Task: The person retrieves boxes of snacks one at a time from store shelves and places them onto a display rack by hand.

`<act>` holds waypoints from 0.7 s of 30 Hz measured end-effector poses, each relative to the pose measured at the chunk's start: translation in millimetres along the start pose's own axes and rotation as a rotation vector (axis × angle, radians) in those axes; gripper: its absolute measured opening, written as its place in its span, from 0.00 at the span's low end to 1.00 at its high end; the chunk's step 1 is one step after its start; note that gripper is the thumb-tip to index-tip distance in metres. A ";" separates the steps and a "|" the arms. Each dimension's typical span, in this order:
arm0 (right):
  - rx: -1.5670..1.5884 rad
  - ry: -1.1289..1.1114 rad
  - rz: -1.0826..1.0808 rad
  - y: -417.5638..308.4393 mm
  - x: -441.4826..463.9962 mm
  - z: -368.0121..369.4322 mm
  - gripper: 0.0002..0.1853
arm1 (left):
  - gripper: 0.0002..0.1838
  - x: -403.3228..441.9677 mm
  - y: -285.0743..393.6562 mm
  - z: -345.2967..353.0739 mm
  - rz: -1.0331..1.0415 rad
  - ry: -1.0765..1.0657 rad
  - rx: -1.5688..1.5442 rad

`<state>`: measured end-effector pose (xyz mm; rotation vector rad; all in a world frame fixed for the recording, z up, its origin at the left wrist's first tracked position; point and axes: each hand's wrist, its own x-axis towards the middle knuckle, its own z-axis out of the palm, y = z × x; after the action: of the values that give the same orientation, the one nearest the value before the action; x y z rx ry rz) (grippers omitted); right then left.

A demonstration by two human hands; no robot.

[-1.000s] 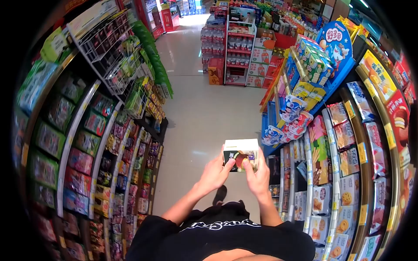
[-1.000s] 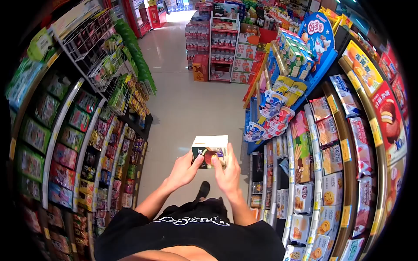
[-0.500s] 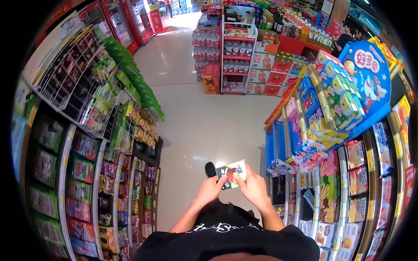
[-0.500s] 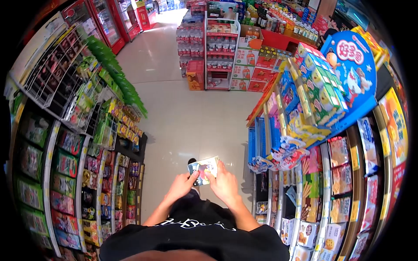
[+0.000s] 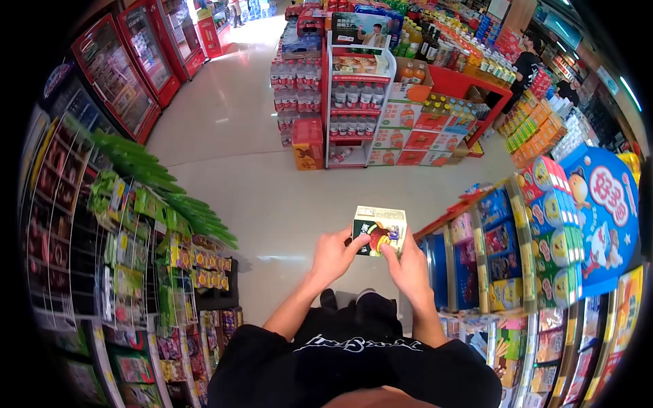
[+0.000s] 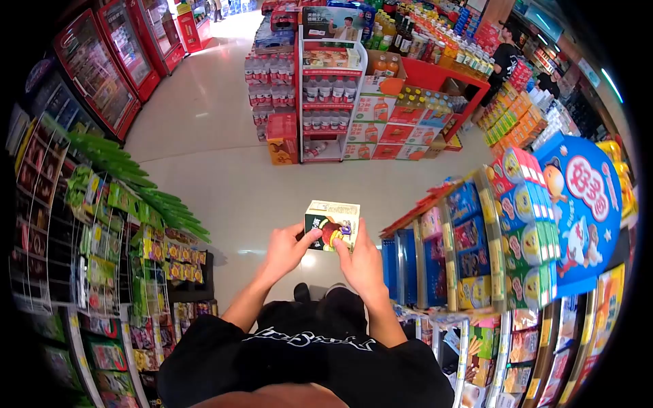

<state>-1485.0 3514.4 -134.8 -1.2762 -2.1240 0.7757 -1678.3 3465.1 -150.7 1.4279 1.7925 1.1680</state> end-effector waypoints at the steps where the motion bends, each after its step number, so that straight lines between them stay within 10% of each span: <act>1: 0.020 0.013 0.002 1.5 17.4 7.6 0.39 | 0.21 13.6 -8.4 1.5 -0.020 0.023 -0.012; 10: -0.068 -0.285 0.021 59.5 202.8 61.3 0.32 | 0.25 144.9 -71.5 17.4 -0.300 -0.025 -0.011; 21: 0.238 -0.114 -0.202 87.8 492.7 57.8 0.36 | 0.25 426.3 -74.5 -5.3 0.018 0.225 -0.027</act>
<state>-1673.8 3980.6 -162.1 -0.8977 -2.1332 0.9978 -1834.6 3867.8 -176.2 1.3436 1.9085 1.4044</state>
